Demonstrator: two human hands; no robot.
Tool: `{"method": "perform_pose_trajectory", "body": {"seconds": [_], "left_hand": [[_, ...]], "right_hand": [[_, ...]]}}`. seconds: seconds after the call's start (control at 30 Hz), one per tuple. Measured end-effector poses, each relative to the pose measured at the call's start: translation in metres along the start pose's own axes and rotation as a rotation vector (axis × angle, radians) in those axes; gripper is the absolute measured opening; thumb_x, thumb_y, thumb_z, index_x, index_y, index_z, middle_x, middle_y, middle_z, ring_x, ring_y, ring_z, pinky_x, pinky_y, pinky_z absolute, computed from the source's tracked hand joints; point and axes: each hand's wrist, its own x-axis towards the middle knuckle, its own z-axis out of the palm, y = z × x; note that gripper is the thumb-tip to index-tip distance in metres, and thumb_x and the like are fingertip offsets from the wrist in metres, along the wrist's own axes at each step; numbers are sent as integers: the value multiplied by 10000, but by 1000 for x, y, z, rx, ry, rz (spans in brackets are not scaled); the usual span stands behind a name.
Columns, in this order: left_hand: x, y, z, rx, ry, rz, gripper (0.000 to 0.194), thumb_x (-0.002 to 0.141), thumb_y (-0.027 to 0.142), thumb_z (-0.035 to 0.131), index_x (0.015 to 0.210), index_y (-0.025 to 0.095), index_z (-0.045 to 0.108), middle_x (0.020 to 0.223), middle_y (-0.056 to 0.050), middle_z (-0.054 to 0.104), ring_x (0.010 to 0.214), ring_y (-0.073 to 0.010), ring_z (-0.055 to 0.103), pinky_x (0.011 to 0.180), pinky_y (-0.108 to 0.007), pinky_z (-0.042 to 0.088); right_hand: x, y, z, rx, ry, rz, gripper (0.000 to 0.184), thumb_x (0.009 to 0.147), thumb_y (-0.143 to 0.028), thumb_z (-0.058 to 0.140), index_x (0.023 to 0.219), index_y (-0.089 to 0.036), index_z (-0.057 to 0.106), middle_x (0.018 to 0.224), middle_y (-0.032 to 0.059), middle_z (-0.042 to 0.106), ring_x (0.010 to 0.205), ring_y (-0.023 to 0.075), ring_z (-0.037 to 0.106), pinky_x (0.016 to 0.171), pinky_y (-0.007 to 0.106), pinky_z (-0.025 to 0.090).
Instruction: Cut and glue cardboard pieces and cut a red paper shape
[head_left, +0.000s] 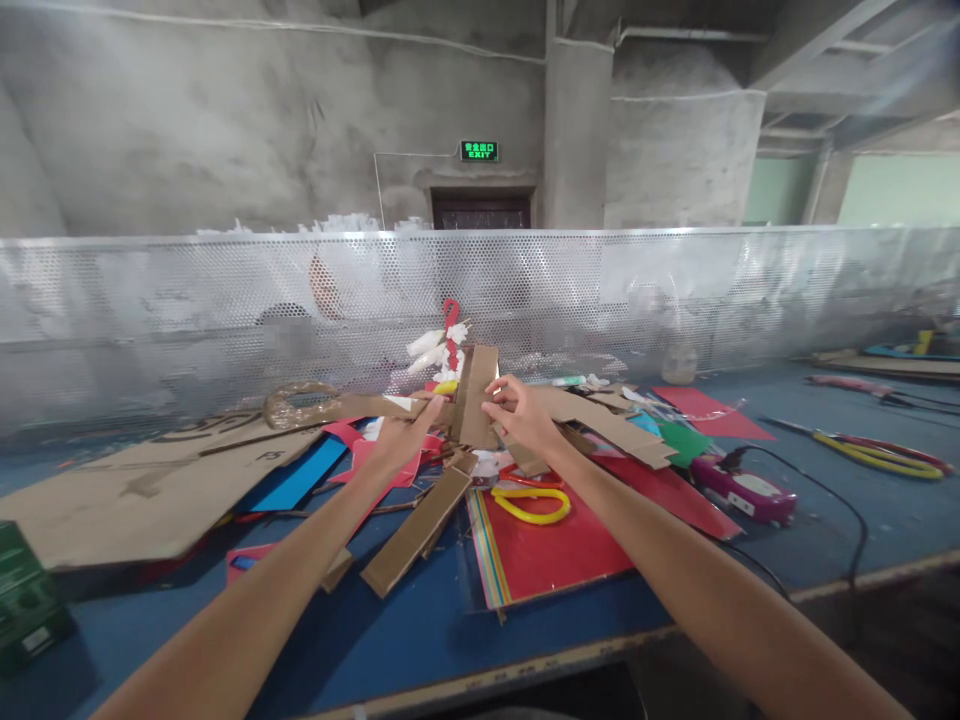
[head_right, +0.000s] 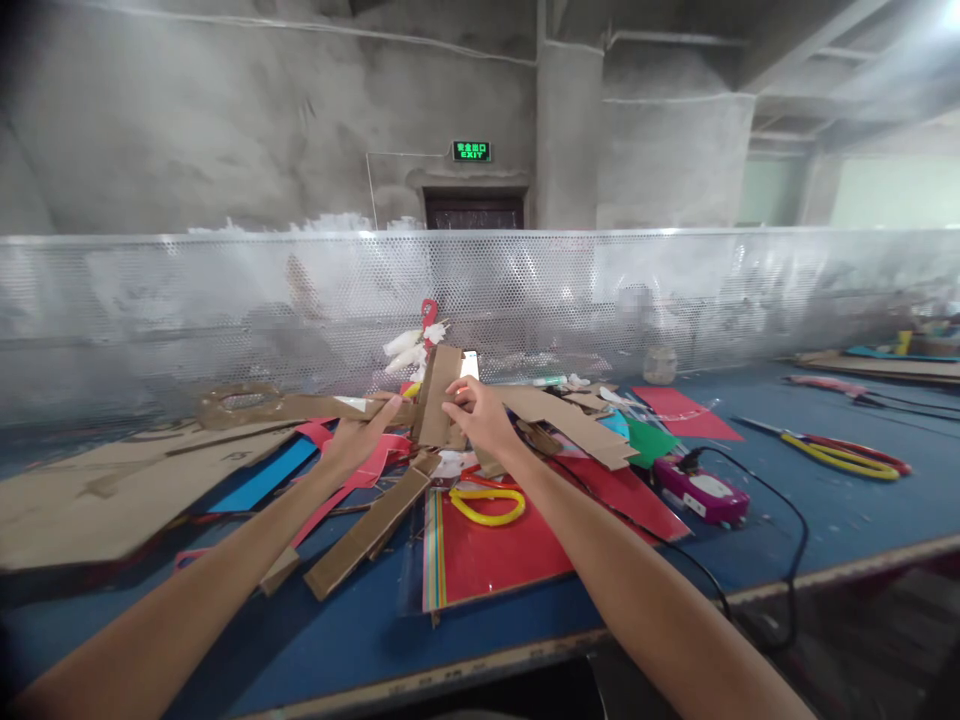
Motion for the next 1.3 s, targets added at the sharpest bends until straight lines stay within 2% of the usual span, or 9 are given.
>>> {"method": "perform_pose_trajectory", "body": {"seconds": [0.23,0.47,0.6,0.7,0.8,0.97,1.1,1.17,1.3], "left_hand": [[6,-21,-2,-47,40,-9,392,862,590,641,914,220,760,937,-54,774,958,-262,710,927,-358,555],[20,-31,-19,-370,286,-171,425,769,569,753,918,171,748,945,-79,759,937,-258,721,867,-385,605],[25,-32,-27,-434,358,-213,420,743,547,763,887,153,758,878,-75,740,905,-243,721,818,-370,622],[26,-34,-27,-431,345,-206,408,745,540,759,888,157,763,881,-75,741,898,-241,722,809,-366,625],[25,-36,-25,-437,318,-183,384,743,536,767,854,168,752,892,-76,742,906,-246,722,802,-370,631],[25,-38,-24,-432,309,-178,390,743,547,776,837,170,743,883,-77,735,927,-255,717,793,-365,641],[26,-39,-25,-422,305,-177,394,755,546,757,862,166,749,897,-77,732,909,-240,712,798,-353,639],[26,-38,-25,-420,314,-180,384,752,540,755,849,169,742,898,-75,732,893,-232,710,797,-352,638],[24,-32,-25,-410,309,-193,383,743,543,760,828,171,728,896,-76,734,903,-237,709,802,-360,638]], "right_hand": [[-1,-5,0,5,23,-15,272,811,-366,678,1016,-229,563,802,-14,585,634,156,620,424,226,496],[4,0,-13,-156,133,25,176,868,-344,569,984,-213,571,789,-9,614,595,137,557,511,240,456],[3,17,-17,-423,-40,72,87,882,-223,545,938,-198,608,805,8,659,702,160,604,646,263,448],[1,25,-17,-573,-169,90,84,878,-171,577,927,-193,642,892,34,708,823,180,651,750,278,456],[-1,26,-17,-592,-182,87,92,884,-168,601,952,-191,658,891,33,719,806,174,660,742,269,458],[0,25,-19,-462,-167,158,115,927,-177,565,985,-175,666,768,-3,685,558,116,594,615,237,471],[2,27,-17,-324,-144,216,200,915,-88,522,1051,-154,653,991,59,738,610,108,663,631,231,530],[2,26,-17,-390,-178,194,233,895,-68,540,1068,-157,668,1034,70,750,693,130,701,691,249,551],[-1,20,-21,-728,-320,107,170,849,-103,646,977,-177,729,927,53,781,859,197,729,811,278,522]]}}
